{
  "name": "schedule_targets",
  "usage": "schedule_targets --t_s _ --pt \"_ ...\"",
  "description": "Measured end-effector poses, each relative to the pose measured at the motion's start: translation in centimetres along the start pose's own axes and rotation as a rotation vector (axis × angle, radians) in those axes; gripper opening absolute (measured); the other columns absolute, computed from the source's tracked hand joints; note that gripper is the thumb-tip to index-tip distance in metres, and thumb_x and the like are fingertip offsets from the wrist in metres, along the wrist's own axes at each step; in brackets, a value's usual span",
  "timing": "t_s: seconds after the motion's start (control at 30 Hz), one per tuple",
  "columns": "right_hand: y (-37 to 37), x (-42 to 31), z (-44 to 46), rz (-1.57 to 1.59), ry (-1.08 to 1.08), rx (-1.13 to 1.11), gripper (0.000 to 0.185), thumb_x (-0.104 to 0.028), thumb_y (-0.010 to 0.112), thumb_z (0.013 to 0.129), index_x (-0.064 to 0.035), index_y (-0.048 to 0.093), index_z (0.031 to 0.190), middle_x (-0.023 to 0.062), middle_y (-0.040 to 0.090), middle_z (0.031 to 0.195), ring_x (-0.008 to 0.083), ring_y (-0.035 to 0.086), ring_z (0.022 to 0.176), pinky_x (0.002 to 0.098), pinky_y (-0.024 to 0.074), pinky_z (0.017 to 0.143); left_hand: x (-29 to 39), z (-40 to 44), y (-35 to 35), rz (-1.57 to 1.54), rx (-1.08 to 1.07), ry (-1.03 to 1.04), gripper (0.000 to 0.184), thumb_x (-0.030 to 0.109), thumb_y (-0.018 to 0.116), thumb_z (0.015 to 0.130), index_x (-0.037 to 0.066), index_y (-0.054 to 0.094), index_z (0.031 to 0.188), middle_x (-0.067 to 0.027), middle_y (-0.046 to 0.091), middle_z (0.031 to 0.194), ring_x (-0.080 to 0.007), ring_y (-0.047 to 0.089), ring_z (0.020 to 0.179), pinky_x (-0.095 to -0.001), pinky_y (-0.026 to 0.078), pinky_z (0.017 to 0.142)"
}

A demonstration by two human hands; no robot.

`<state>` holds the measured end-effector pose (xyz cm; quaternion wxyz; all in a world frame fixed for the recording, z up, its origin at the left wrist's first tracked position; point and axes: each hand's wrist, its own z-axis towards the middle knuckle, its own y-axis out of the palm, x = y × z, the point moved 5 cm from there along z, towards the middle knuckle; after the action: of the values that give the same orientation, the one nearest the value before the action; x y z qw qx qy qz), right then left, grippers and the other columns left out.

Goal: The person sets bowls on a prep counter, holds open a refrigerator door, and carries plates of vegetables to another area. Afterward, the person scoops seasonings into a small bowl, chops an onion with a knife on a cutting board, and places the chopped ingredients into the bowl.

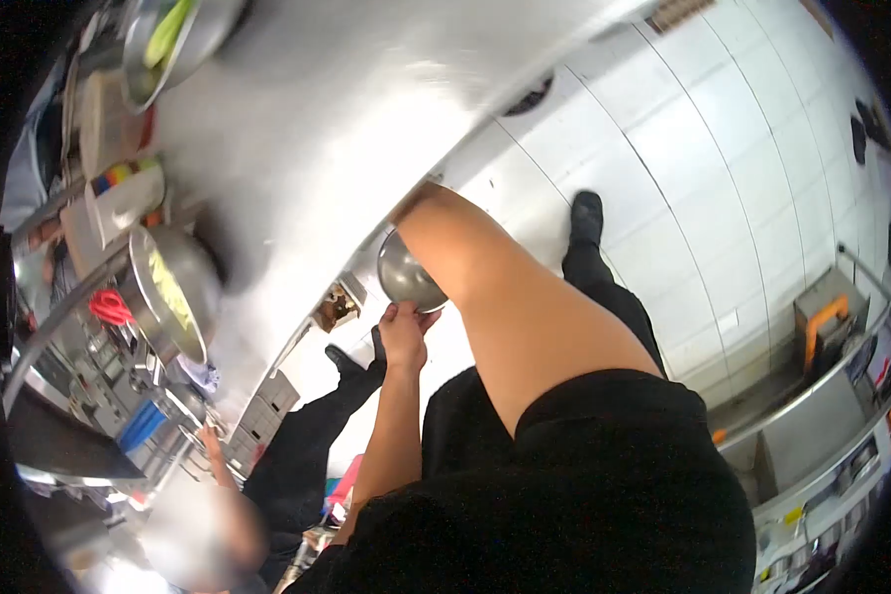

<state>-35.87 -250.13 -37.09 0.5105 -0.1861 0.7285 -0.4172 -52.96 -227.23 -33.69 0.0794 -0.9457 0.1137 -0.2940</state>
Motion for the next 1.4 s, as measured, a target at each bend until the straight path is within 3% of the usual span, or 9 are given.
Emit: schedule_targets --t_s 0.1,0.3,0.4,0.73,0.87,1.0,1.23,1.4 --pt "2.0 -0.2 2.1 -0.068 0.014 -0.052 0.032 -0.024 0.066 0.089 -0.0103 0.070 0.118 0.0160 0.068 0.121 0.0364 0.063 0.113 0.0427 0.0504 0.099 0.9 3.1 0.5 -0.139 -0.026 0.009 0.015 0.004 0.052 0.094 -0.007 0.054 0.105 -0.0177 0.066 0.104 -0.0251 0.070 0.087 -0.0398 0.065 0.081" --pt "3.6 -1.7 2.1 -0.145 -0.019 -0.106 0.033 -0.024 0.066 0.089 -0.0103 0.070 0.119 0.0164 0.067 0.122 0.0365 0.063 0.114 0.0427 0.0500 0.100 5.0 2.4 0.4 -0.266 0.100 0.119 0.019 0.000 0.047 0.099 -0.014 0.054 0.110 -0.0219 0.064 0.111 -0.0321 0.071 0.082 -0.0380 0.068 0.058" --pt "4.4 -2.2 1.1 -0.166 -0.053 -0.121 0.033 -0.024 0.066 0.089 -0.0103 0.070 0.120 0.0166 0.067 0.122 0.0365 0.063 0.114 0.0427 0.0498 0.100 4.6 2.5 0.0 -0.277 0.104 0.138 0.023 0.001 0.049 0.099 -0.015 0.054 0.116 -0.0218 0.064 0.110 -0.0322 0.072 0.079 -0.0377 0.068 0.056" --pt "3.2 0.8 -0.1 -0.130 -0.016 -0.189 0.035 -0.025 0.066 0.090 -0.0103 0.069 0.121 0.0172 0.066 0.124 0.0366 0.063 0.115 0.0426 0.0492 0.101 2.2 1.8 -1.9 -0.250 -0.062 0.057 0.018 0.003 0.047 0.099 -0.010 0.058 0.106 -0.0184 0.068 0.099 -0.0260 0.072 0.079 -0.0362 0.067 0.068" --pt "1.5 1.1 -5.7 -0.092 -0.037 -0.248 0.035 -0.025 0.066 0.090 -0.0103 0.069 0.122 0.0175 0.066 0.125 0.0366 0.063 0.115 0.0425 0.0489 0.102 1.6 0.8 -2.1 -0.233 -0.104 0.054 0.017 0.003 0.047 0.097 -0.008 0.059 0.103 -0.0166 0.070 0.097 -0.0246 0.072 0.081 -0.0356 0.066 0.069" --pt "1.6 -1.9 -12.3 -0.142 -0.189 -0.275 0.036 -0.025 0.066 0.090 -0.0103 0.069 0.122 0.0177 0.066 0.126 0.0366 0.063 0.115 0.0425 0.0487 0.102 2.0 0.7 -2.1 -0.271 -0.109 0.083 0.015 0.003 0.048 0.097 -0.005 0.061 0.100 -0.0149 0.070 0.097 -0.0216 0.072 0.082 -0.0349 0.065 0.069" --pt "1.9 2.2 -2.5 -0.229 -0.086 -0.208 0.037 -0.025 0.066 0.090 -0.0104 0.068 0.123 0.0182 0.065 0.127 0.0367 0.063 0.116 0.0424 0.0483 0.103 3.4 1.3 -2.2 -0.291 -0.070 0.152 0.015 0.001 0.051 0.095 -0.005 0.062 0.101 -0.0136 0.070 0.096 -0.0208 0.072 0.083 -0.0370 0.065 0.072" --pt "1.8 3.6 -1.9 -0.242 -0.083 -0.241 0.037 -0.025 0.066 0.090 -0.0104 0.068 0.124 0.0185 0.065 0.128 0.0367 0.063 0.116 0.0424 0.0480 0.103 3.4 1.7 -2.0 -0.345 -0.017 0.146 0.015 0.001 0.052 0.094 -0.006 0.062 0.103 -0.0153 0.070 0.097 -0.0213 0.072 0.083 -0.0369 0.065 0.074"
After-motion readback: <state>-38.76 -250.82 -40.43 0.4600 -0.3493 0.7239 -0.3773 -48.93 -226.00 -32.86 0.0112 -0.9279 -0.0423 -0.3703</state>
